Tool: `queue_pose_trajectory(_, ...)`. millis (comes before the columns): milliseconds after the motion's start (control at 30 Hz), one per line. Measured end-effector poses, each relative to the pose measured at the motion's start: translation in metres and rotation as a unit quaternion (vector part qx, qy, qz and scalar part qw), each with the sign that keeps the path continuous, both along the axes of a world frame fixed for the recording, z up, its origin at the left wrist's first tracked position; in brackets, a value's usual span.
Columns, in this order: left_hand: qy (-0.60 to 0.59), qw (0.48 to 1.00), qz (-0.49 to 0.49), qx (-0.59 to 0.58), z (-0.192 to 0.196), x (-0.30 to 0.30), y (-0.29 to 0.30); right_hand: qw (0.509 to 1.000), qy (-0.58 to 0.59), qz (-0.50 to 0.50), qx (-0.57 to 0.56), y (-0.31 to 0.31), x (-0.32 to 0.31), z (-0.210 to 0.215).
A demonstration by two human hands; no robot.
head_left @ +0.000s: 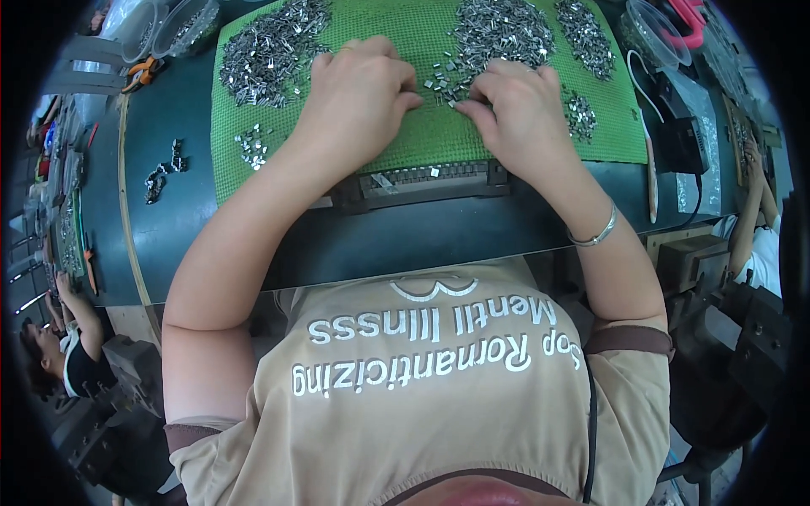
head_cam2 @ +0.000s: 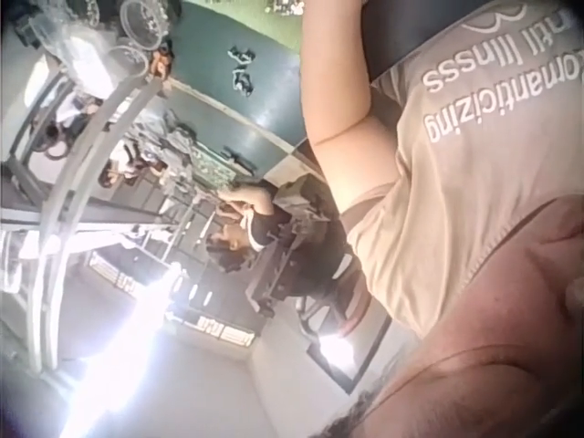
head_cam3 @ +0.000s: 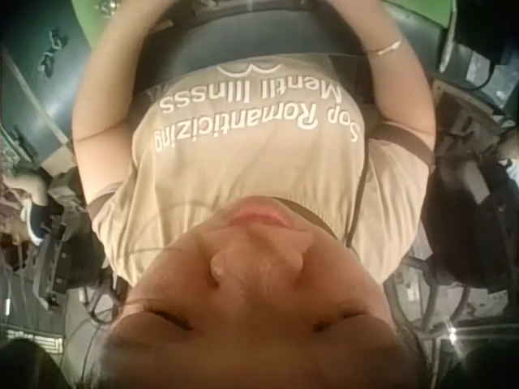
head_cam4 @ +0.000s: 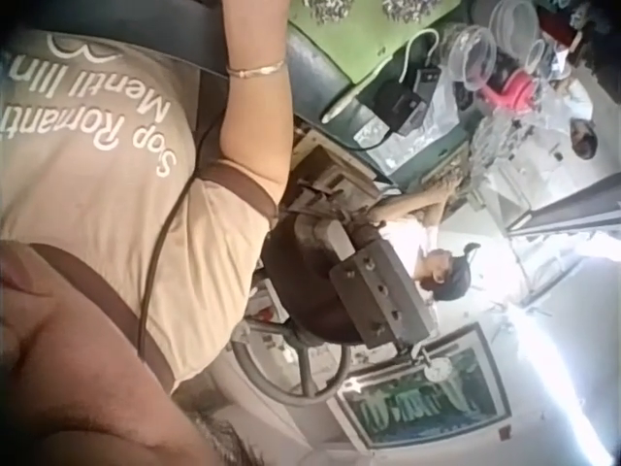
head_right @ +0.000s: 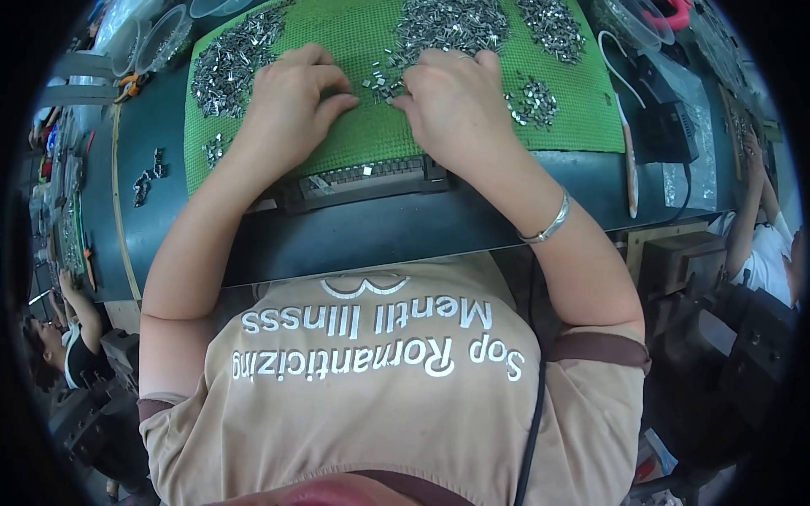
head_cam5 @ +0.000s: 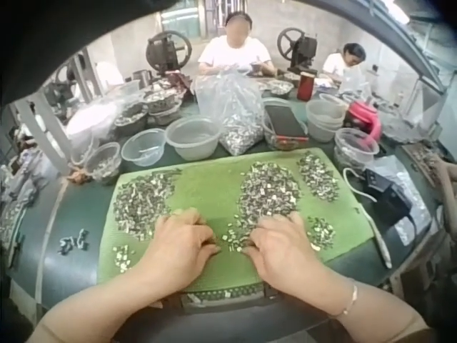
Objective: The person assembles small metal components onto a metal plate by hand, then secures them using a manual press.
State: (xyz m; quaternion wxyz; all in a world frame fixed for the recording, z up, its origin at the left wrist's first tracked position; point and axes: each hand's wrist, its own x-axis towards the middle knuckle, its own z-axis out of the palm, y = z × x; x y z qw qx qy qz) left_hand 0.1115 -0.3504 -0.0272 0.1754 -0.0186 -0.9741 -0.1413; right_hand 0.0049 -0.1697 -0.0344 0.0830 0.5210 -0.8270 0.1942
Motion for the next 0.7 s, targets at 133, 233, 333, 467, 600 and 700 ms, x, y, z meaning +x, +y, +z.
queue_pose_trajectory(133,-0.016,0.997,-0.039,0.058,0.011,0.02,0.005,1.0,0.015,0.005,0.011,0.001,-0.003,-0.003)
queue_pose_trajectory(233,-0.058,0.985,-0.052,0.151,0.015,0.047,0.021,0.997,0.056,0.047,-0.003,0.006,-0.007,-0.003)
queue_pose_trajectory(333,-0.028,0.982,-0.034,0.182,0.013,0.054,0.032,0.996,0.054,0.074,-0.018,0.012,-0.005,0.004)
queue_pose_trajectory(467,-0.012,0.985,-0.03,0.172,0.006,0.054,0.036,0.997,0.015,0.068,0.014,0.02,0.0,0.003)
queue_pose_trajectory(600,-0.009,0.993,-0.062,0.103,0.006,0.054,0.037,0.998,0.004,0.059,-0.01,0.02,0.0,-0.001)
queue_pose_trajectory(700,-0.005,0.996,-0.058,0.072,0.005,0.054,0.04,0.997,-0.001,0.069,-0.016,0.022,-0.001,-0.002)
